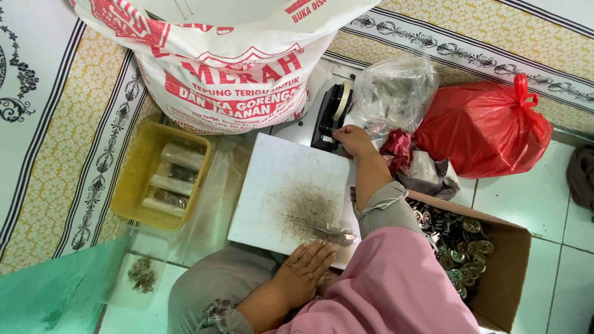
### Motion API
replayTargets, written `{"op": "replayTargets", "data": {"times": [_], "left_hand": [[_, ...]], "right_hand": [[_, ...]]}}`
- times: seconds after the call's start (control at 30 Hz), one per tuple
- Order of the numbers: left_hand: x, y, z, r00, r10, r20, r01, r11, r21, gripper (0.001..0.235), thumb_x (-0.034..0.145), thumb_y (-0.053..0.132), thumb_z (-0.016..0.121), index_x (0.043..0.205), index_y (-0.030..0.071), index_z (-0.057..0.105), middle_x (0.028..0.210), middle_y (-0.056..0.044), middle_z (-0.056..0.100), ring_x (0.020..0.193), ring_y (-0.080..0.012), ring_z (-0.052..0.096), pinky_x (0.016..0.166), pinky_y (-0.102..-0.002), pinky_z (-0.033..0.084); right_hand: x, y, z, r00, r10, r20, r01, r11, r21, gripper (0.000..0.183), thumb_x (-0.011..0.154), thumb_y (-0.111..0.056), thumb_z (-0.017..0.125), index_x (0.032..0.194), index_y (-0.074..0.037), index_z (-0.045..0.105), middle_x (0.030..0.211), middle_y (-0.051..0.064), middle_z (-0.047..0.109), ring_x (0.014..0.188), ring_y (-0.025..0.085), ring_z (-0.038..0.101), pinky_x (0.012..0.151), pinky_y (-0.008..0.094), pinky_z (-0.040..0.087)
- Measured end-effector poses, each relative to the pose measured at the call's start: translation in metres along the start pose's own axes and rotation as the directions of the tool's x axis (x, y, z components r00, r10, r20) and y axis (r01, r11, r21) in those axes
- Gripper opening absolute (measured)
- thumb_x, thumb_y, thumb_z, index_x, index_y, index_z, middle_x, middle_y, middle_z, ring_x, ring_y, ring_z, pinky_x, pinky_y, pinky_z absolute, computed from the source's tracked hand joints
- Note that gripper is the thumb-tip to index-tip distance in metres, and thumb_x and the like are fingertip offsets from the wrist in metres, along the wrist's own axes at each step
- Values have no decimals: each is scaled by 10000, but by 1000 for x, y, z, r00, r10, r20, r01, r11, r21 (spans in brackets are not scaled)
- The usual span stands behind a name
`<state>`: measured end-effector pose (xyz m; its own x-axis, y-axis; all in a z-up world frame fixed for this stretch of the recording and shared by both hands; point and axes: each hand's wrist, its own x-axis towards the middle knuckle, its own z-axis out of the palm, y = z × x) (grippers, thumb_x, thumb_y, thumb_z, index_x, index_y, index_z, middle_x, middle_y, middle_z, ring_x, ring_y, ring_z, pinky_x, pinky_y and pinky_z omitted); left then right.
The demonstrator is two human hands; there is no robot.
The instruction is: Sorting small metal components from a cardboard box and placing them onto a white board for inspection or assembly.
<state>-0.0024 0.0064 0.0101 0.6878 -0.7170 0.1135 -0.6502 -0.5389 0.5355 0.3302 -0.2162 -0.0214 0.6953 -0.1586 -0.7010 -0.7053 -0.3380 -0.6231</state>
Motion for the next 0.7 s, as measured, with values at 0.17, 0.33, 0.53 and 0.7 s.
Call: {"op": "replayTargets", "data": {"times": [0.17, 0.33, 0.53, 0.7], "left_hand": [[-2, -1, 11, 1000, -4, -2, 4, 995, 100, 813, 857, 299, 501, 1612, 72, 302, 1731, -123, 175, 1602, -278, 58, 1243, -456, -42], [-4, 0, 14, 1000, -2, -13, 3, 991, 137, 777, 896, 302, 442, 1622, 77, 281, 1727, -109, 194, 1608, -277, 51, 1244, -460, -52], [-5, 0, 14, 1000, -10, -22, 12, 994, 109, 720, 955, 337, 420, 1615, 76, 299, 1717, -112, 220, 1603, -278, 68, 1244, -459, -31], [-7, -1, 19, 997, -4, -78, 13, 993, 115, 718, 963, 372, 447, 1612, 88, 329, 1725, -93, 217, 1602, -265, 85, 1255, -447, -23]], "right_hand": [[3, 5, -1, 987, -153, -57, 151, 988, -39, 88, 887, -159, 731, 918, -82, 757, 803, -1, 621, 744, 118, 515, 715, 250, 453], [-9, 0, 0, 988, -115, -102, 116, 993, 8, 152, 886, -205, 711, 901, -59, 751, 792, 19, 632, 716, 128, 518, 686, 256, 455], [-18, -1, -4, 992, -88, -88, 81, 993, -85, 197, 852, -233, 725, 871, -40, 757, 803, 51, 678, 702, 154, 562, 666, 275, 494], [-30, -2, -2, 998, -54, -31, 50, 993, -111, 173, 844, -170, 762, 863, 1, 746, 800, 76, 693, 714, 163, 614, 696, 255, 546]]}}
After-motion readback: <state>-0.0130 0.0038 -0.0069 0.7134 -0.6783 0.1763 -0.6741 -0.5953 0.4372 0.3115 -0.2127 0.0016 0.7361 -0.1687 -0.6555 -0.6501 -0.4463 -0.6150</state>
